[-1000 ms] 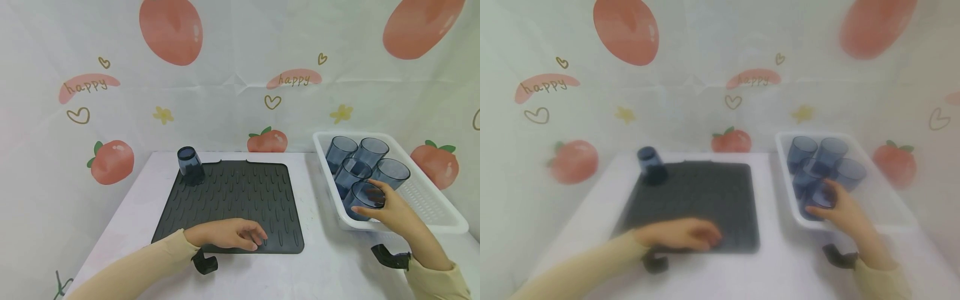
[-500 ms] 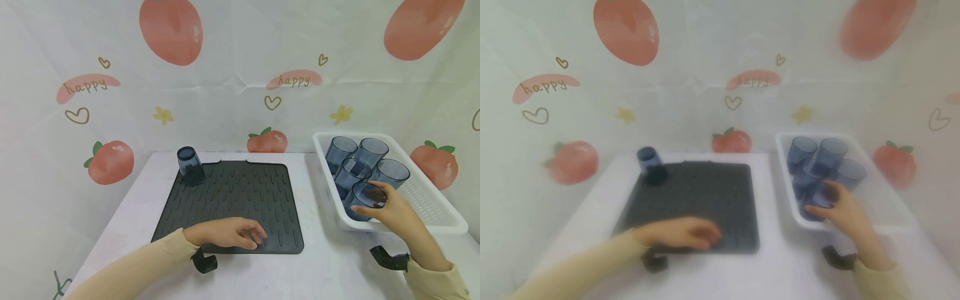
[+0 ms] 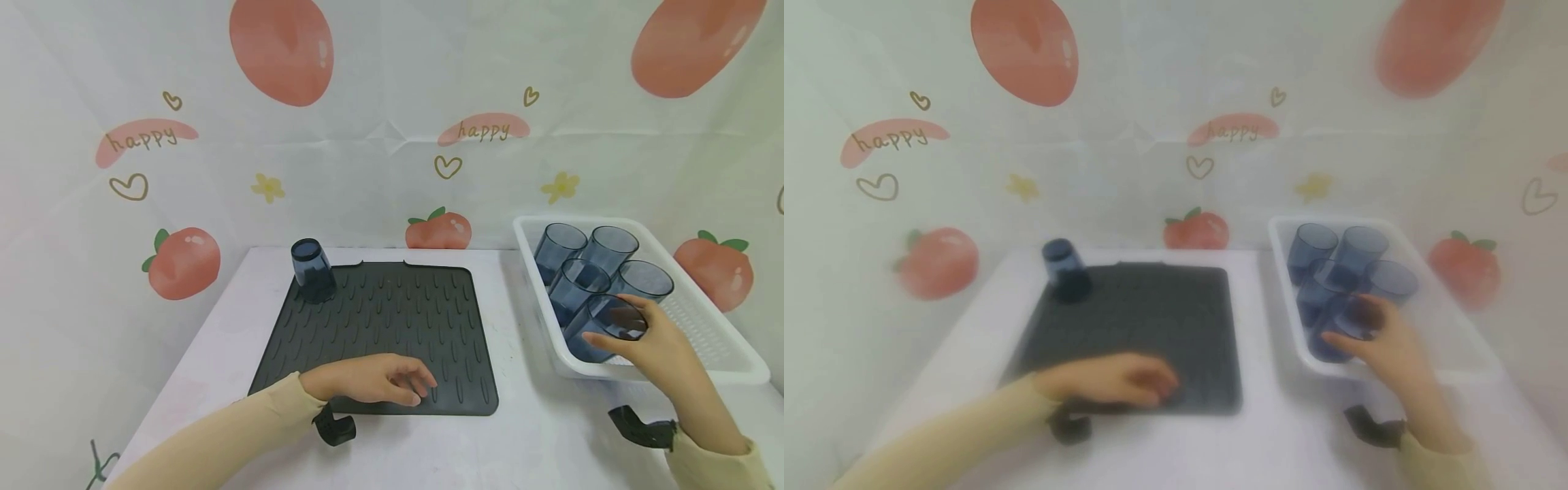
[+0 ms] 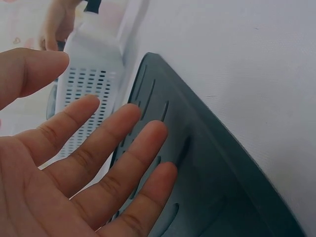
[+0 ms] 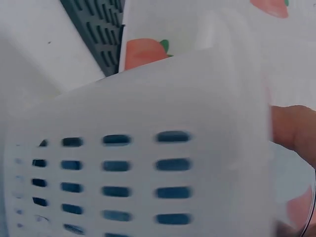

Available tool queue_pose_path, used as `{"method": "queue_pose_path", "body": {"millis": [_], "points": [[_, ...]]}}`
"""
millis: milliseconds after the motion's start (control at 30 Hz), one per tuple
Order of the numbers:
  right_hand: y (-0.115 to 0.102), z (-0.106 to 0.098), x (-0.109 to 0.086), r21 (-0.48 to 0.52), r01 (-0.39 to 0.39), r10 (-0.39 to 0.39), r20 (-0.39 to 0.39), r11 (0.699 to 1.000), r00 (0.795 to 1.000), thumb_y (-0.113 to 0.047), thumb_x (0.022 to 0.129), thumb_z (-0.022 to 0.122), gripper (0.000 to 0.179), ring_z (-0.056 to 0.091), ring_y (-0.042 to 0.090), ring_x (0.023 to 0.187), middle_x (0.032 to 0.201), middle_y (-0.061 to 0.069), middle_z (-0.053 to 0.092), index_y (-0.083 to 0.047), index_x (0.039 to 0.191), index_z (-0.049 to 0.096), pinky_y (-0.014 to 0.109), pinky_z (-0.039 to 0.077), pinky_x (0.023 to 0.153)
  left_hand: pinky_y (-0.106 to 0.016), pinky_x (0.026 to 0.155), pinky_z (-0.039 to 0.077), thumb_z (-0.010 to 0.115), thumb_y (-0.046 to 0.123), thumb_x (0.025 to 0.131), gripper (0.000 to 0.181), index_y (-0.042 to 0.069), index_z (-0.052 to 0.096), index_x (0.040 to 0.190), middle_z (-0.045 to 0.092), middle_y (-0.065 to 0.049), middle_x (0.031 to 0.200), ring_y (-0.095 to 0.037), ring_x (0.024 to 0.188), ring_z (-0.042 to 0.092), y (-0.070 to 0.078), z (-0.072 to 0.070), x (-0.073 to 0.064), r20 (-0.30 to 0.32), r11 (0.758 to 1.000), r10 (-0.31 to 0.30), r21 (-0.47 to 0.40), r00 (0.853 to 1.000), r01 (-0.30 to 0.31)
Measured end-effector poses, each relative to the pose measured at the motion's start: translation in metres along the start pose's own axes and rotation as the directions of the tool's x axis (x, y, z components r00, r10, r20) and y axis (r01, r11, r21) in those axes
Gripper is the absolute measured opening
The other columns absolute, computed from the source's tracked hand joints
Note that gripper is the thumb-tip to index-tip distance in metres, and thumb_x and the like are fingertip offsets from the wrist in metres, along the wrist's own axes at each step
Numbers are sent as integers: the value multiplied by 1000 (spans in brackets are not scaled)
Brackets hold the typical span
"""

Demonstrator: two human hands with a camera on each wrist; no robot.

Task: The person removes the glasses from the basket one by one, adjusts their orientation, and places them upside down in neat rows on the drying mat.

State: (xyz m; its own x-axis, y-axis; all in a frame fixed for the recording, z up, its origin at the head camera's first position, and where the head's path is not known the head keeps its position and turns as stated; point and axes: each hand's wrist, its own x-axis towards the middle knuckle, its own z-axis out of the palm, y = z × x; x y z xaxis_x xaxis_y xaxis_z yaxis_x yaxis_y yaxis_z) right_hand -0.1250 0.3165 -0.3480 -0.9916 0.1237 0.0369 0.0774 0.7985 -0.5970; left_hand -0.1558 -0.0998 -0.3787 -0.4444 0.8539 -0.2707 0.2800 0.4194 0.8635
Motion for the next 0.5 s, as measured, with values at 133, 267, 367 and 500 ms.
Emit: {"method": "queue_pose_path", "body": {"millis": [133, 267, 367, 500], "points": [[-7, -7, -6, 4, 6, -6, -10, 1000, 1000, -45, 82, 75, 100, 46, 47, 118, 135, 31, 49, 1, 151, 20, 51, 42, 80, -20, 87, 49, 58, 18, 97, 33, 9, 57, 129, 64, -8, 120, -1, 102, 61, 1, 0, 0, -5, 1000, -10, -2, 1000, 10], [-10, -14, -10, 15, 22, -21, -48, 1000, 999, -44, 80, 77, 99, 56, -6, 100, 133, 28, 53, -4, 152, 22, 24, 43, 74, -20, 87, 49, 58, 17, 97, 33, 8, 56, 129, 64, -9, 120, -1, 102, 61, 2, 0, 0, -4, 1000, -8, -12, 1000, 8], [-12, -18, -13, 8, 25, -24, -76, 1000, 997, -45, 78, 79, 98, 32, -31, 81, 132, 26, 55, -10, 152, 25, 14, 36, 64, -19, 87, 49, 58, 16, 97, 34, 6, 56, 130, 63, -11, 121, -1, 102, 61, 3, 0, -1, -1, 1000, 1, -22, 1000, -1], [-19, -23, -17, 4, 18, -18, -80, 1000, 997, -47, 78, 79, 99, 32, -31, 82, 133, 22, 55, -13, 153, 24, 15, 35, 64, -19, 87, 49, 57, 15, 97, 34, 5, 56, 130, 63, -12, 121, -2, 103, 61, 5, 0, -2, 0, 1000, 2, -25, 1000, -2]]}}
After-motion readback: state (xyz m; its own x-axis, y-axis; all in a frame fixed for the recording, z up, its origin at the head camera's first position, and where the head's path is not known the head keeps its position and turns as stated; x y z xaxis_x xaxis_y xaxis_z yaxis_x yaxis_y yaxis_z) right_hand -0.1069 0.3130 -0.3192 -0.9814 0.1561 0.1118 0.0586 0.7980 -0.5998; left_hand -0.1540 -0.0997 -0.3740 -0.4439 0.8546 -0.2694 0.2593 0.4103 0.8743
